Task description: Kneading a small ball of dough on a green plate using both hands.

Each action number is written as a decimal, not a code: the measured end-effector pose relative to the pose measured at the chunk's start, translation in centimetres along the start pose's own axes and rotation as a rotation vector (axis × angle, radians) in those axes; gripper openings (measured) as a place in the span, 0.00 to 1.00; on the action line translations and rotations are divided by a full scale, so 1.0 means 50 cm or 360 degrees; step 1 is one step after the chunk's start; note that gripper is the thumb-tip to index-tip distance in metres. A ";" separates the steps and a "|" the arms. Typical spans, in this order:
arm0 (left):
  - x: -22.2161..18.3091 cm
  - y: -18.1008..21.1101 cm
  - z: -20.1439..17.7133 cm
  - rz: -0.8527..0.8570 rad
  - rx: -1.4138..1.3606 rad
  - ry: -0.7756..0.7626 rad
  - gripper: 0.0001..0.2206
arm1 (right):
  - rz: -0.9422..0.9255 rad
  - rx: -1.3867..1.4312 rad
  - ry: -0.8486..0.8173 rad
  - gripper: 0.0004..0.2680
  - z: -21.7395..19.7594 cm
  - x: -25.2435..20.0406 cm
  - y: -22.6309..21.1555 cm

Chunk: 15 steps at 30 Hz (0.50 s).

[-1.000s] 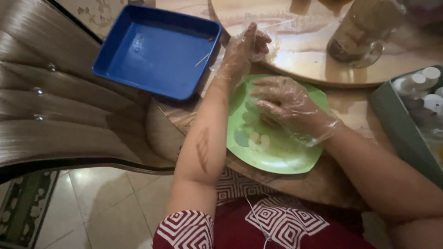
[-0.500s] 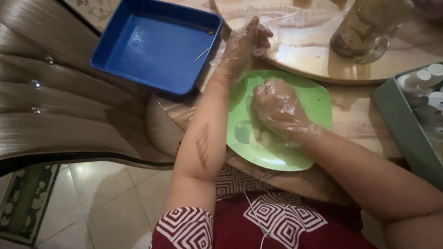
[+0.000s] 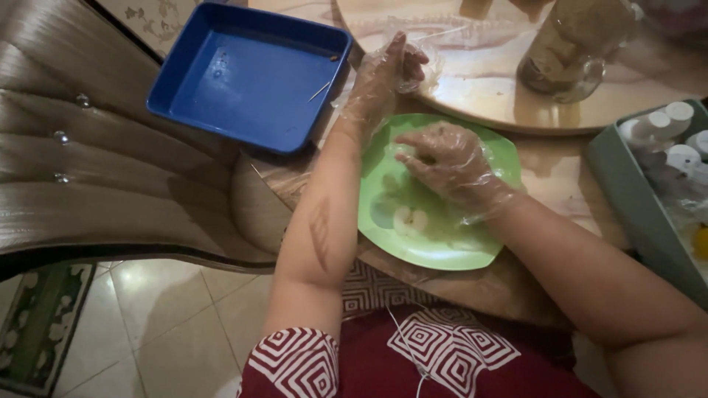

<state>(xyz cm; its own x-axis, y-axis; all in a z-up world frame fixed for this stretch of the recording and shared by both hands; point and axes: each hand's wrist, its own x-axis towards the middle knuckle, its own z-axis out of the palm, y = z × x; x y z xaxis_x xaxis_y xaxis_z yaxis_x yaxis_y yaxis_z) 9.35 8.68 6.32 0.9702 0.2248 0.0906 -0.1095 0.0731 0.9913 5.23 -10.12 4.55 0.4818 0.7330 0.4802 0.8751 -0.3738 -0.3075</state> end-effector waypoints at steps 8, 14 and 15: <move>-0.005 0.006 0.001 0.0015 -0.0003 -0.0001 0.27 | 0.0041 0.1089 0.0194 0.05 -0.045 0.018 -0.020; -0.006 0.007 0.007 -0.0026 -0.0098 -0.0009 0.26 | -0.0054 0.0767 -0.0093 0.17 -0.052 0.024 0.034; -0.010 0.011 0.009 -0.0036 -0.0098 -0.0010 0.26 | -0.0046 0.0772 -0.0096 0.17 -0.058 0.025 0.029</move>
<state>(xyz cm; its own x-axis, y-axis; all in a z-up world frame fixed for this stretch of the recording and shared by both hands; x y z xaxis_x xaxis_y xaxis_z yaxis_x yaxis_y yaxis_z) 8.92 8.15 6.87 0.9738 0.2165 0.0688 -0.1003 0.1378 0.9854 7.24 -11.40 7.10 0.4415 0.7762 0.4501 0.7588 -0.0552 -0.6490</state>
